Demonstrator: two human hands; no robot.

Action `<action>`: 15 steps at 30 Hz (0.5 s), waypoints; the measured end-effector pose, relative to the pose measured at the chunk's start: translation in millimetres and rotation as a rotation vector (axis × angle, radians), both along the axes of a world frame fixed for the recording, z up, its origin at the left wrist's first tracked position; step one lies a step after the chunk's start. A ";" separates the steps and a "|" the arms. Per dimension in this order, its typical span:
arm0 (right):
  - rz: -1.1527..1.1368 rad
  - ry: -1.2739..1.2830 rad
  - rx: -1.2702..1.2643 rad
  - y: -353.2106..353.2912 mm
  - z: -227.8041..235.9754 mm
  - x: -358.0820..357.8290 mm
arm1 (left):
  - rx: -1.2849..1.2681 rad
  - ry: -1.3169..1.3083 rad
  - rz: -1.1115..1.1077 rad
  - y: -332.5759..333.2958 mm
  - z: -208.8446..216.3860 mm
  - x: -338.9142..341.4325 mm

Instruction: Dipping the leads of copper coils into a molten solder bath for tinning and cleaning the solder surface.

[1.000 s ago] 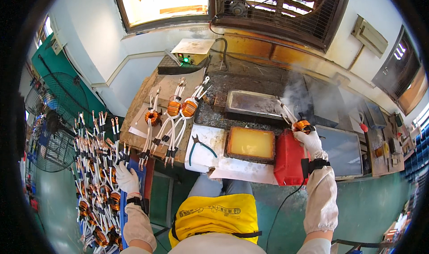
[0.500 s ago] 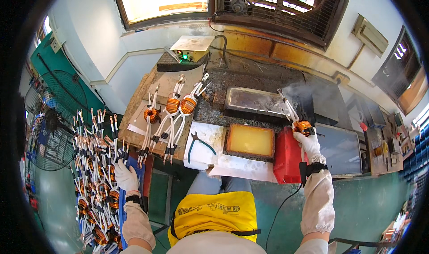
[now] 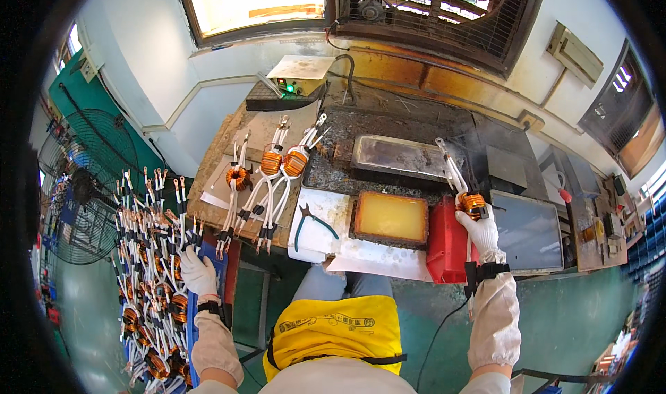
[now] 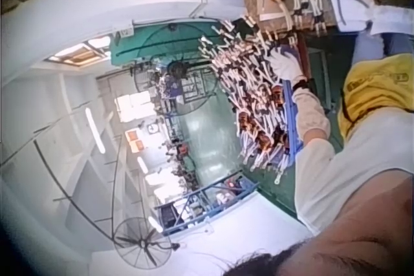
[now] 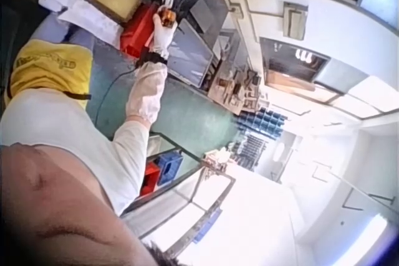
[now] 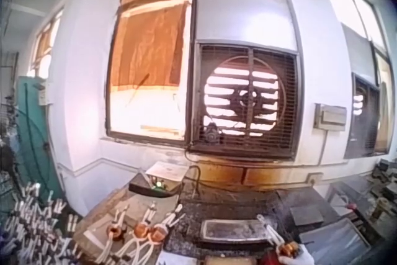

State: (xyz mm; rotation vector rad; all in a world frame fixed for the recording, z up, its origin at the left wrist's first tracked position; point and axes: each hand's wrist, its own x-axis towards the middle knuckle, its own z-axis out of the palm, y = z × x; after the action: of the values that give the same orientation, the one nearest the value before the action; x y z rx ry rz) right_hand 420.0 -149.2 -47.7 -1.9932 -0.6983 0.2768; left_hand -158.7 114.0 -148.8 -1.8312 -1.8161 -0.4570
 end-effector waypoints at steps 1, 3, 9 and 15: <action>-0.042 0.046 -0.028 0.8 6.4 -8.3 | 0.001 0.003 0.002 -0.7 -0.3 -1.5; -0.060 -0.010 -0.064 -5.2 -5.6 -0.1 | 0.003 0.005 0.001 -1.0 -0.3 -1.6; -0.154 0.075 -0.123 -14.7 -11.2 -7.0 | -0.015 0.018 0.024 -0.7 -0.5 -0.7; -0.122 0.059 0.066 -11.7 -19.2 -11.8 | -0.025 0.013 0.031 -1.1 0.4 0.1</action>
State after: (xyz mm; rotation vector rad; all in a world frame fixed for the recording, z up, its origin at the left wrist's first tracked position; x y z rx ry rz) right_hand 408.2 -161.0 -66.9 -1.9480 -0.5392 0.2352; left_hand -158.5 112.9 -148.3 -1.8156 -1.8468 -0.4113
